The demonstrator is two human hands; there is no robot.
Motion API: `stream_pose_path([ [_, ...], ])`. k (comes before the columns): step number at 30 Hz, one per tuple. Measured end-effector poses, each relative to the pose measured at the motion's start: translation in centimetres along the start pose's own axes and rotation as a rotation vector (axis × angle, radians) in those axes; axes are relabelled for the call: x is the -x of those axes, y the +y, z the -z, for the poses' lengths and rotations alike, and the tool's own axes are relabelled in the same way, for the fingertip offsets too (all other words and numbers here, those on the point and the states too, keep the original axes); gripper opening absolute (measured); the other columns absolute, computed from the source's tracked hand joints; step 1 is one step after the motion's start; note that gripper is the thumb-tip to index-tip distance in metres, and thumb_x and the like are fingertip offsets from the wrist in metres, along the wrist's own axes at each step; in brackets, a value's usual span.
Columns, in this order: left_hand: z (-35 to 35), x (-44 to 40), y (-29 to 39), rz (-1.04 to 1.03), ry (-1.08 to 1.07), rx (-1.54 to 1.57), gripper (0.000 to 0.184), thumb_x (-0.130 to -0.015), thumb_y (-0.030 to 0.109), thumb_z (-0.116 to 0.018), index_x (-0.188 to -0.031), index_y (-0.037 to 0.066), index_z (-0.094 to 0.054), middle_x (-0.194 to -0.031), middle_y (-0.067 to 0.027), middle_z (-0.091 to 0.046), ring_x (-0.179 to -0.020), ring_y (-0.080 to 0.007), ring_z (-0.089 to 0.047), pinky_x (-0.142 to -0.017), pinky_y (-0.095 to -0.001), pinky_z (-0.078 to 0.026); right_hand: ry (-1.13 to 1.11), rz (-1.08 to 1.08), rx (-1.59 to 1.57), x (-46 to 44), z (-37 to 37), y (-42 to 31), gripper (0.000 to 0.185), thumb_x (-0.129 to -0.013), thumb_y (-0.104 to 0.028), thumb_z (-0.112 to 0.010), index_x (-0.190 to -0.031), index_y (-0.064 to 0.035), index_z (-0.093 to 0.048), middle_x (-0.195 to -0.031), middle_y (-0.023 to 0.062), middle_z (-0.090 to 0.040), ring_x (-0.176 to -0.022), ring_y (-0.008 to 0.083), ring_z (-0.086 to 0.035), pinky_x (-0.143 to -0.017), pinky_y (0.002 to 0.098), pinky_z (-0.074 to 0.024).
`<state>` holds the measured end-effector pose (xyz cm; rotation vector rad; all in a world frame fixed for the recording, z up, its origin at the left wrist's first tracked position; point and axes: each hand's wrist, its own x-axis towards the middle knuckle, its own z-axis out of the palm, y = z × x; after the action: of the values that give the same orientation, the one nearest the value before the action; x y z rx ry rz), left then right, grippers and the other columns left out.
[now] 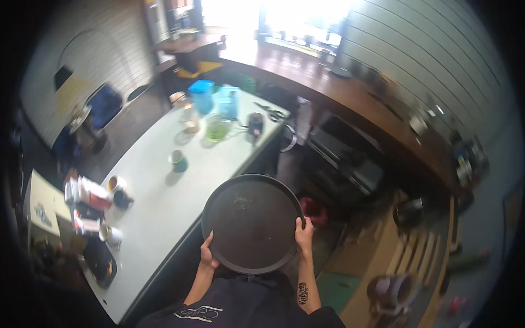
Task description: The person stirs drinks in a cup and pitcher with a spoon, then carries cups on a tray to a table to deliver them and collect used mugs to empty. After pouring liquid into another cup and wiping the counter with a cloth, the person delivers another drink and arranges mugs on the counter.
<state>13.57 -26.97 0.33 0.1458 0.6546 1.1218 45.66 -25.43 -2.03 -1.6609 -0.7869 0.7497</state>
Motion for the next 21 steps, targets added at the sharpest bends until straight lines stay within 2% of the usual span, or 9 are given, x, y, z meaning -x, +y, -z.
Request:
stream_pose_path([
  [2, 1.4, 0.1, 2.1, -0.101, 0.027, 0.134, 0.044, -0.097, 0.028, -0.053, -0.129, -0.002, -0.053, -0.125, -0.0158, -0.061, -0.113, -0.0288, -0.061, -0.098, -0.0396, -0.049, -0.127, 0.048, 0.041, -2.2, -5.0, -0.5, 0.021, -0.098, -0.02, -0.058, -0.101, 0.0001, -0.061, -0.081, 0.0018, -0.062, -0.073, 0.0086, -0.053, -0.067, 0.0264, -0.0448],
  [4, 2.3, 0.6, 4.0, -0.216, 0.085, 0.184, 0.045, -0.096, 0.029, -0.054, -0.129, -0.001, -0.054, -0.125, -0.0158, -0.061, -0.114, -0.0291, -0.061, -0.098, -0.0403, -0.049, -0.214, 0.312, 0.255, -4.2, -9.3, -1.8, 0.024, -0.097, -0.021, -0.059, -0.096, 0.0028, -0.062, -0.076, 0.0034, -0.06, -0.07, 0.0099, -0.052, -0.064, 0.0285, -0.0441],
  [9, 5.6, 3.3, 4.8, -0.414, 0.238, 0.345, 0.048, -0.094, 0.032, -0.056, -0.13, 0.0, -0.054, -0.126, -0.0153, -0.061, -0.115, -0.0304, -0.06, -0.1, -0.0431, -0.047, -0.561, 0.306, 0.324, -5.4, -17.4, -6.2, 0.029, -0.096, -0.023, -0.06, -0.089, 0.0052, -0.062, -0.064, 0.0092, -0.058, -0.061, 0.0141, -0.053, -0.059, 0.0352, -0.0437],
  [11, 5.6, 3.9, 3.9, -0.55, 0.471, 0.355, 0.05, -0.094, 0.034, -0.057, -0.131, 0.001, -0.054, -0.127, -0.0144, -0.061, -0.114, -0.0307, -0.06, -0.1, -0.0441, -0.047, -0.715, 0.447, 0.447, -6.4, -20.0, -6.8, 0.031, -0.094, -0.024, -0.06, -0.085, 0.0057, -0.062, -0.063, 0.0156, -0.057, -0.057, 0.0203, -0.054, -0.057, 0.0375, -0.0429],
  [13, 5.4, 4.0, 3.3, -0.624, 0.491, 0.424, 0.05, -0.094, 0.035, -0.056, -0.132, 0.001, -0.053, -0.128, -0.0132, -0.06, -0.116, -0.0306, -0.059, -0.1, -0.045, -0.046, -0.849, 0.548, 0.498, -7.4, -22.9, -7.9, 0.031, -0.092, -0.023, -0.062, -0.082, 0.0056, -0.063, -0.065, 0.0226, -0.055, -0.056, 0.0305, -0.056, -0.058, 0.0394, -0.0437],
  [15, 4.9, 4.4, 2.4, -0.715, 0.635, 0.476, 0.05, -0.096, 0.037, -0.053, -0.133, 0.003, -0.053, -0.13, -0.0116, -0.06, -0.115, -0.0314, -0.059, -0.101, -0.0455, -0.046, -0.884, 0.773, 0.498, -8.4, -26.2, -9.0, 0.026, -0.091, -0.021, -0.064, -0.083, 0.0041, -0.065, -0.067, 0.0202, -0.058, -0.058, 0.0289, -0.058, -0.058, 0.0385, -0.0453],
  [17, 3.5, 4.6, 1.8, -0.752, 0.712, 0.48, 0.052, -0.096, 0.039, -0.052, -0.134, 0.004, -0.053, -0.132, -0.0112, -0.059, -0.117, -0.0321, -0.058, -0.102, -0.0466, -0.044, -1.009, 0.593, 0.398, -8.4, -29.0, -12.5, 0.019, -0.088, -0.014, -0.066, -0.1, 0.0005, -0.065, -0.088, 0.0187, -0.064, -0.077, 0.0347, -0.061, -0.069, 0.0429, -0.0488],
  [19, 2.5, 3.9, 1.4, -0.872, 0.586, 0.585, 0.052, -0.098, 0.04, -0.049, -0.135, 0.004, -0.053, -0.133, -0.0114, -0.058, -0.118, -0.0324, -0.057, -0.103, -0.046, -0.044, -1.034, 0.727, 0.384, -9.6, -32.6, -13.2, 0.036, -0.083, -0.013, -0.071, -0.115, 0.0009, -0.06, -0.101, 0.0188, -0.063, -0.086, 0.0327, -0.062, -0.073, 0.0413, -0.0503],
  [21, 2.0, 3.0, 0.5, -0.964, 0.61, 0.614, 0.052, -0.098, 0.041, -0.049, -0.136, 0.004, -0.052, -0.133, -0.012, -0.058, -0.119, -0.0321, -0.057, -0.103, -0.0461, -0.044, -1.102, 0.662, 0.235, -10.0, -36.0, -14.2, 0.059, -0.078, -0.015, -0.077, -0.128, 0.0004, -0.052, -0.113, 0.0195, -0.061, -0.096, 0.0318, -0.062, -0.08, 0.041, -0.0513],
])
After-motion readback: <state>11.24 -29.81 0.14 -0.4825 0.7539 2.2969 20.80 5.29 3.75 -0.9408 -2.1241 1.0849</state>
